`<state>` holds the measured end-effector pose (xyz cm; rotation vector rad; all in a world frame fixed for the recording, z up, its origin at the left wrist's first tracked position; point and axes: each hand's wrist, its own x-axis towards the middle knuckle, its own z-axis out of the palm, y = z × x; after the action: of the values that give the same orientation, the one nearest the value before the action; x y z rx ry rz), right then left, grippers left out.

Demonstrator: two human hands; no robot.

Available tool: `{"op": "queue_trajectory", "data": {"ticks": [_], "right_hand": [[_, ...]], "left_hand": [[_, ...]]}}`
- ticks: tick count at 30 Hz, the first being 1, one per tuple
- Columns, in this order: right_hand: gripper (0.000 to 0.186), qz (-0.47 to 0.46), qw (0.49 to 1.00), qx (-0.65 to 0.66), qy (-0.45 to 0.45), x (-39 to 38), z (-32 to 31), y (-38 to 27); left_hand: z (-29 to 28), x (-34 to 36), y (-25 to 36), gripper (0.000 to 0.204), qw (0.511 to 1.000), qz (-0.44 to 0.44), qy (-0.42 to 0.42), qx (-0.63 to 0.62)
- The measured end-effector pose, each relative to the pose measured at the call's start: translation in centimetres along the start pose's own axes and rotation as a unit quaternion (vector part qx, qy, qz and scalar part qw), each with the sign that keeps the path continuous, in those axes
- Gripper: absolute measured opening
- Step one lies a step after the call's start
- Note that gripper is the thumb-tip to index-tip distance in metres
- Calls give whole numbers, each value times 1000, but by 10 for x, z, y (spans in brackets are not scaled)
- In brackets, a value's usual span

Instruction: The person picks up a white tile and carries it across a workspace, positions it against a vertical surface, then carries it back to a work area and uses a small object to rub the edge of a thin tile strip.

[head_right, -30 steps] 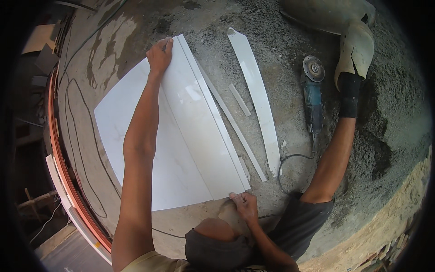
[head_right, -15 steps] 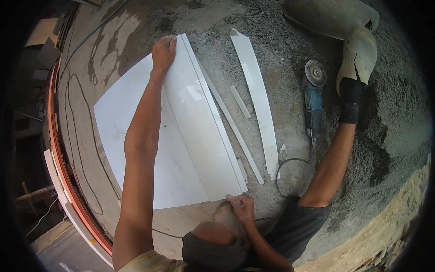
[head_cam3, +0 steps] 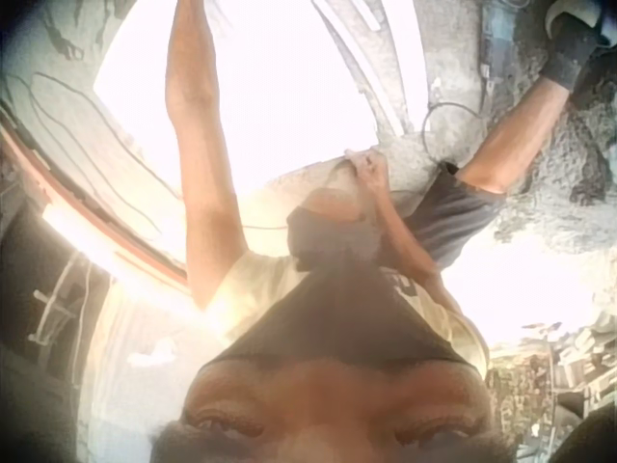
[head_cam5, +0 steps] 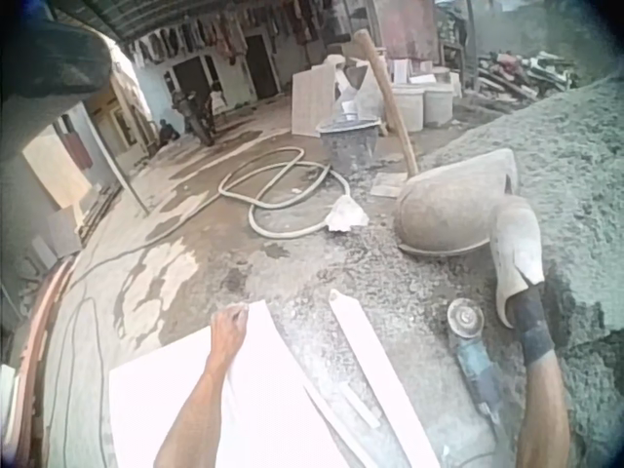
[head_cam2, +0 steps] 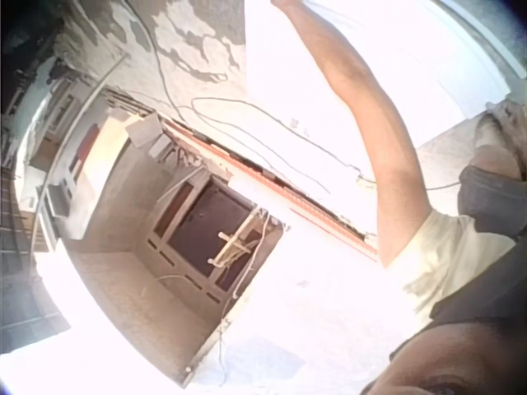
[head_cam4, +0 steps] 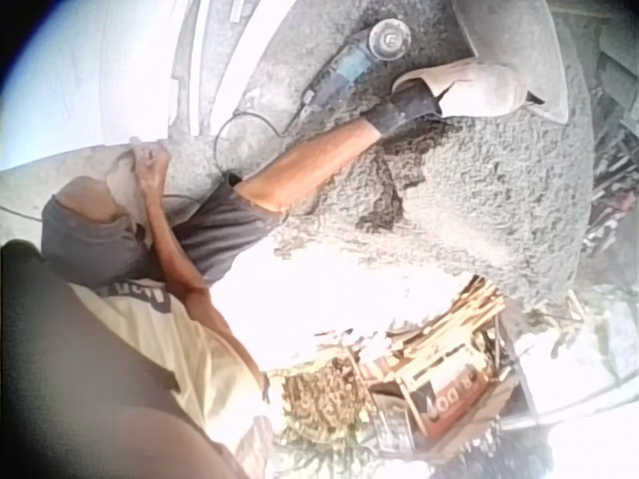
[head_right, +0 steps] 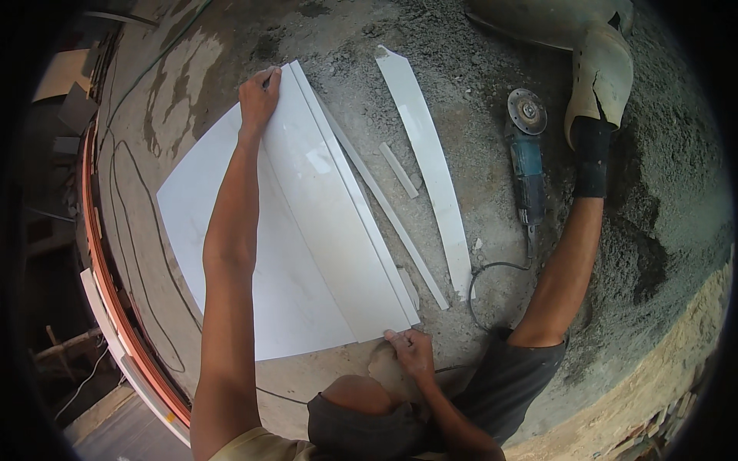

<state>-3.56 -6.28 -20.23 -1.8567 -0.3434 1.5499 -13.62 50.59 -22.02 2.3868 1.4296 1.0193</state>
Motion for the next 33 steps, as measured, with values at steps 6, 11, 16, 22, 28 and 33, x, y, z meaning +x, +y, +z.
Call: {"op": "queue_trajectory", "data": {"ticks": [6, 11, 16, 22, 28, 33], "right_hand": [[39, 26, 999, 22, 1, -1, 3, -6], [38, 22, 999, 34, 0, -1, 2, -6], [39, 16, 999, 34, -3, 0, 1, -2], [39, 15, 999, 37, -12, 1, 0, -6], [38, 16, 999, 29, -4, 0, 2, -7], [38, 26, 999, 27, -3, -5, 1, -6]], "left_hand": [[-1, 2, -1, 28, 1000, 12, 6, -9], [-1, 2, 4, 33, 1000, -21, -9, -14], [-3, 3, 4, 31, 1000, -14, -5, -10], [-4, 4, 5, 28, 1000, -15, 3, -16], [1, -1, 2, 28, 999, -19, 14, -31], [5, -1, -1, 28, 1000, -6, 15, -24]]}}
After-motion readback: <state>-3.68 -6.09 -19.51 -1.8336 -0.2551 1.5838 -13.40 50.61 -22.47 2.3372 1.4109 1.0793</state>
